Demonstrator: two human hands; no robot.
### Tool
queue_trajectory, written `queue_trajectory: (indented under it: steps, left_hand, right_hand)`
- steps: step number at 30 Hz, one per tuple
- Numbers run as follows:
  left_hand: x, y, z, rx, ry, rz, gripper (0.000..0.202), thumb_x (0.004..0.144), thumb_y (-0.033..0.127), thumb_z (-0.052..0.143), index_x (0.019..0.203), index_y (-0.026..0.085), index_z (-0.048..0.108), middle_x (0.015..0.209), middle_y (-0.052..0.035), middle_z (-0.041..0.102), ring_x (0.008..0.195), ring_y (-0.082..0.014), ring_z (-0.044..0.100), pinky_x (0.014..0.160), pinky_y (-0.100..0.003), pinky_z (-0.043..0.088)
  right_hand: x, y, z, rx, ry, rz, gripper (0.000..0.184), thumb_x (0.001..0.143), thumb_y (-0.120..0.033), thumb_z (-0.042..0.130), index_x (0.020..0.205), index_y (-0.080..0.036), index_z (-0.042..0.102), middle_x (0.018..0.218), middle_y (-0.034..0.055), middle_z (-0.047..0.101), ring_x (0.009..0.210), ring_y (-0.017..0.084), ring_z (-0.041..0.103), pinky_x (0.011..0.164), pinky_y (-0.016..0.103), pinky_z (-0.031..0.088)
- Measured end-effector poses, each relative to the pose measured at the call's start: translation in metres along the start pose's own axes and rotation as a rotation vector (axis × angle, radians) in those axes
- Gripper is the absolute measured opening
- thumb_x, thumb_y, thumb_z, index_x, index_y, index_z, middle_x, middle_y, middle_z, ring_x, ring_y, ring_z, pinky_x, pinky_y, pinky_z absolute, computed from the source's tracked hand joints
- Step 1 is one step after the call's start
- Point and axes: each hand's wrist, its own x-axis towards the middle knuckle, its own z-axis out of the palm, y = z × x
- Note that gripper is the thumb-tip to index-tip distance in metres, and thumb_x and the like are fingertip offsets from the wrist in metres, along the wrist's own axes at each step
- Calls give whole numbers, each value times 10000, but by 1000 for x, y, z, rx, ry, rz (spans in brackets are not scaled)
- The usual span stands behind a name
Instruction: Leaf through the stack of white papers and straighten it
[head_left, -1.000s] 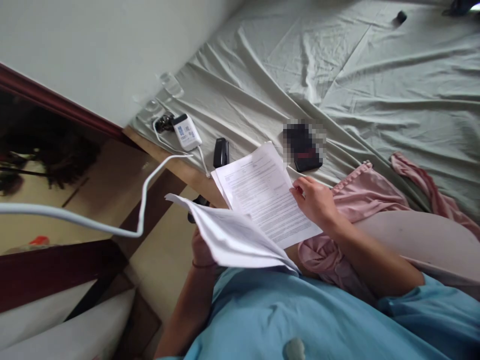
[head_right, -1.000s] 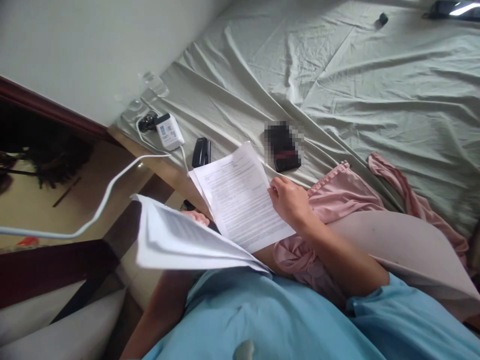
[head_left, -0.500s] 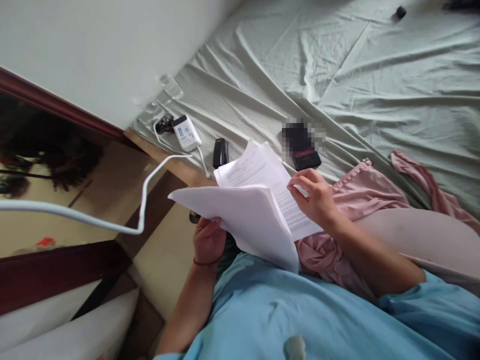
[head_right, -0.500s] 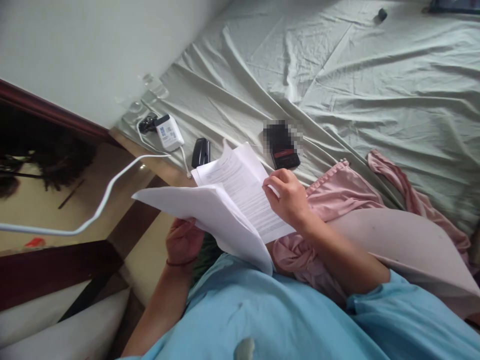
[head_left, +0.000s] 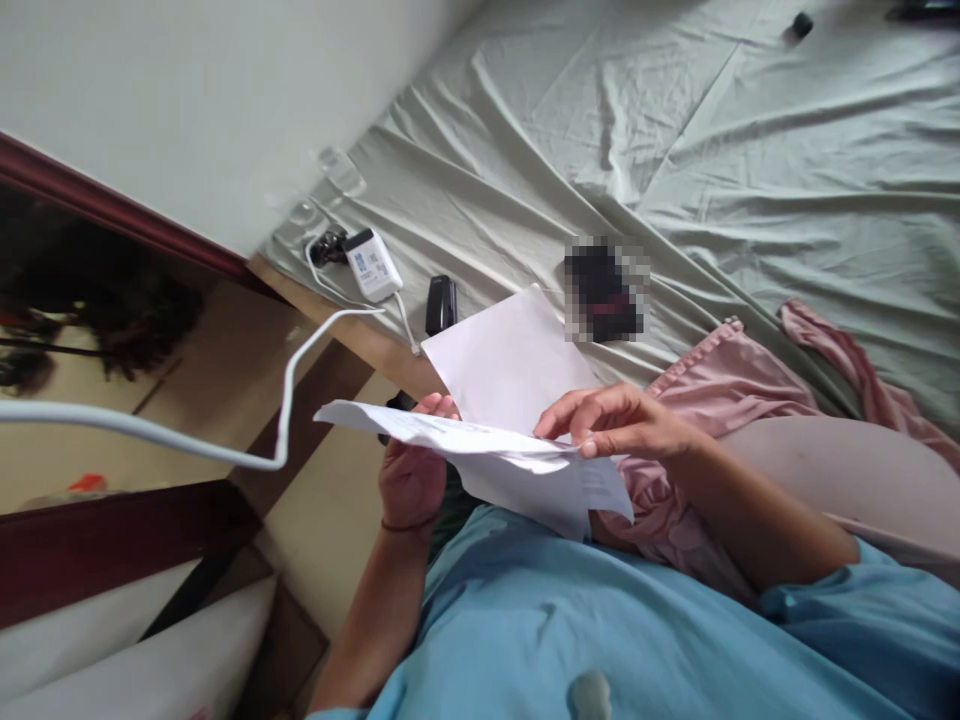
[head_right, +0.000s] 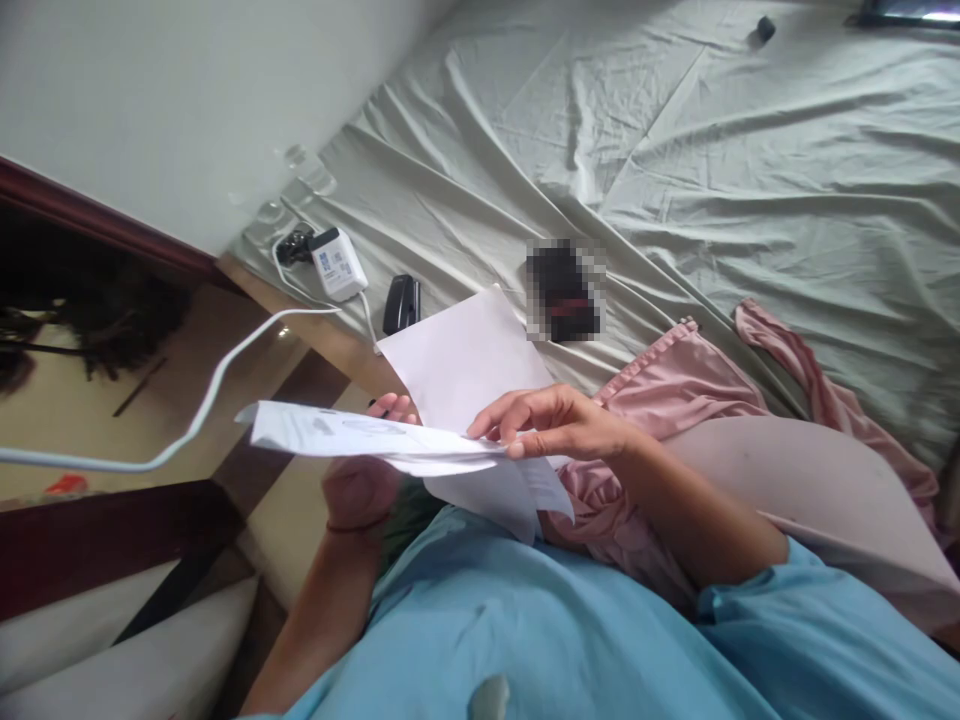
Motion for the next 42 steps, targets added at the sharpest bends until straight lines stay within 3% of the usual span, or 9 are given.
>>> queue_trajectory:
  steps: [4, 7, 11, 16, 20, 24, 28, 36, 42]
  left_hand:
    - [3, -3, 2, 37, 76, 17, 367, 685, 200, 874, 1038, 236, 778, 1112, -40, 757, 1078, -200, 681, 1014, -329, 526]
    - [10, -7, 7, 58, 172, 7, 386, 663, 197, 884, 1019, 226, 738, 1046, -18, 761, 966, -168, 692, 922, -298, 544]
    - [18, -13, 14, 106, 236, -35, 461, 621, 230, 888, 1010, 206, 641, 1001, -21, 741, 913, -185, 690, 893, -351, 548]
    - [18, -15, 27, 125, 315, -26, 540, 582, 228, 888, 1025, 205, 580, 985, -22, 724, 940, -188, 675, 988, -407, 508]
    - [9, -12, 43, 118, 254, -77, 523, 595, 250, 889, 1033, 191, 610, 1093, -48, 719, 1067, -212, 651, 1060, -413, 467]
    - [-1, -8, 49, 222, 146, -65, 430, 670, 298, 858, 1027, 185, 647, 1102, -45, 707, 1114, -217, 621, 1069, -372, 449]
    - [-7, -2, 41, 317, 174, 14, 522, 677, 306, 862, 1143, 182, 661, 1155, -64, 689, 1119, -214, 609, 1017, -340, 463]
    - [-6, 3, 44, 313, 120, -57, 559, 674, 350, 878, 1147, 161, 649, 1153, -84, 702, 1123, -235, 627, 1042, -379, 460]
    - [6, -8, 50, 315, 182, -83, 581, 594, 360, 910, 1069, 159, 642, 1083, -70, 728, 1016, -240, 666, 1037, -425, 477]
  right_hand:
    - [1, 8, 1, -33, 300, 62, 173, 908, -349, 734, 922, -182, 690, 1026, 52, 729, 889, 143, 667, 813, 284, 529]
    - [3, 16, -2, -246, 559, 91, 282, 956, -475, 643, 991, -197, 666, 821, -12, 635, 686, 96, 551, 644, 216, 445]
    - [5, 23, -10, -559, 692, 132, 382, 966, -541, 568, 1103, -188, 614, 761, -12, 602, 644, 114, 517, 602, 239, 402]
    - [3, 29, -16, -880, 740, 241, 286, 886, -364, 638, 1118, -197, 627, 748, -11, 630, 653, 140, 554, 663, 271, 426]
    - [2, 27, -17, -1048, 754, 308, 249, 900, -282, 580, 1120, -203, 664, 749, 3, 659, 668, 159, 594, 678, 277, 430]
    - [3, 23, -14, -1287, 769, 383, 291, 940, -257, 533, 1190, -195, 668, 987, 87, 750, 884, 239, 674, 741, 320, 462]
    - [4, 21, -10, -1499, 749, 478, 350, 965, -295, 531, 1269, -165, 647, 1150, 138, 729, 1087, 323, 647, 780, 371, 482]
    - [6, 22, -11, -1271, 740, 492, 462, 950, -327, 544, 1373, -145, 587, 1233, 133, 715, 1026, 293, 676, 857, 379, 488]
    - [7, 16, -17, -1103, 688, 630, 434, 868, -384, 649, 1240, -161, 647, 923, 75, 714, 789, 217, 618, 700, 298, 404]
